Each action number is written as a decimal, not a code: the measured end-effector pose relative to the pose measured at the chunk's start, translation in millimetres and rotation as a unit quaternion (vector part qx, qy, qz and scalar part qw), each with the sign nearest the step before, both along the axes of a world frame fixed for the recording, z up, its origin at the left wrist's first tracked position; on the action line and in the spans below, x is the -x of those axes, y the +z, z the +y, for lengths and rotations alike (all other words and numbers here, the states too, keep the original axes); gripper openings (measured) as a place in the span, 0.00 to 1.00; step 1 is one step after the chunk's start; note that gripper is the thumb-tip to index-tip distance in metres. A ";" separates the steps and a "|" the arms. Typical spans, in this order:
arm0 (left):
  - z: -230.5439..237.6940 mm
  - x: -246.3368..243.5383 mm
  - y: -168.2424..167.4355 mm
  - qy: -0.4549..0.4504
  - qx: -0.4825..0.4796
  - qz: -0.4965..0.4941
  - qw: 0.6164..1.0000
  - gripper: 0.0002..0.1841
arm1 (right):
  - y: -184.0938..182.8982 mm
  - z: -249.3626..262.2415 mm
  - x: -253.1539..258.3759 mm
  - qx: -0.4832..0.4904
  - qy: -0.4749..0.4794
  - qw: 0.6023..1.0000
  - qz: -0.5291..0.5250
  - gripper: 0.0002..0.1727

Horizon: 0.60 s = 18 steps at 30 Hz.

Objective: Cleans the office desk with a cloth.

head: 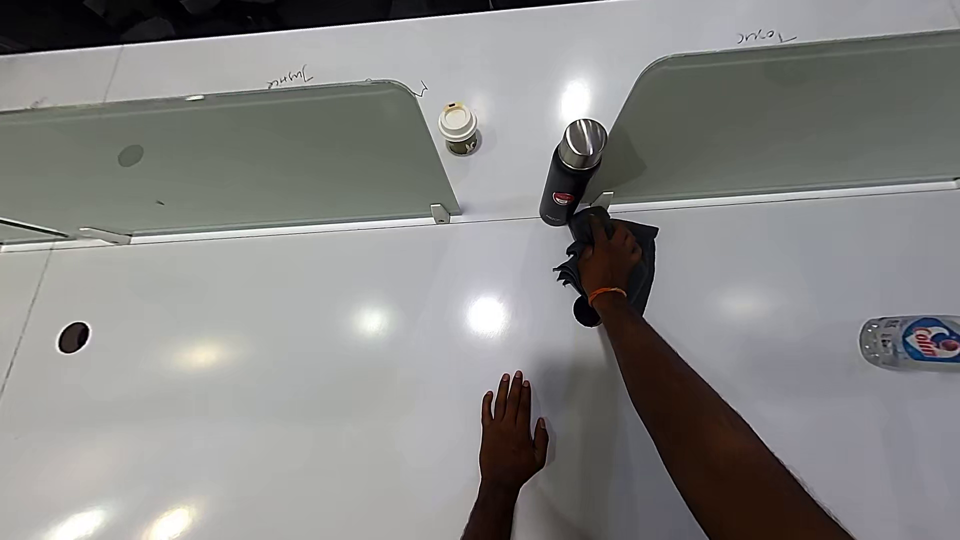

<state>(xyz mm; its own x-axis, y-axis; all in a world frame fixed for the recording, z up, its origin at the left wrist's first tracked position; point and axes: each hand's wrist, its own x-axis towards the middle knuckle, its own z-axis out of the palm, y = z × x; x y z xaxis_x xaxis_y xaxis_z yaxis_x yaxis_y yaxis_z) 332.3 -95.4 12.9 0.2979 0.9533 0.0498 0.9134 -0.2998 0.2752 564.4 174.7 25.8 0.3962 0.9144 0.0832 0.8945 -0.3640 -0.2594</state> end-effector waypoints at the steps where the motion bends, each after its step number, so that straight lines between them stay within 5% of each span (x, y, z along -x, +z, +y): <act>1: -0.2 -0.2 -0.2 -0.002 0.002 0.004 1.000 0.33 | 0.5 1.8 -1.5 0.011 0.008 1.000 -0.006 0.31; 18: 0.5 -0.4 0.5 -0.006 0.002 0.014 1.000 0.33 | 30.3 24.4 0.7 0.170 0.066 0.982 -0.054 0.35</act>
<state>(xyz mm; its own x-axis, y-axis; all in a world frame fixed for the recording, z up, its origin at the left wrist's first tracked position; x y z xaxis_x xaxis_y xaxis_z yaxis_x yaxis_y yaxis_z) 332.7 -95.0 13.4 0.3114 0.9495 0.0383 0.9168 -0.3108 0.2508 563.7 199.1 56.1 0.2782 0.9394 -0.2001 0.9552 -0.2925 -0.0450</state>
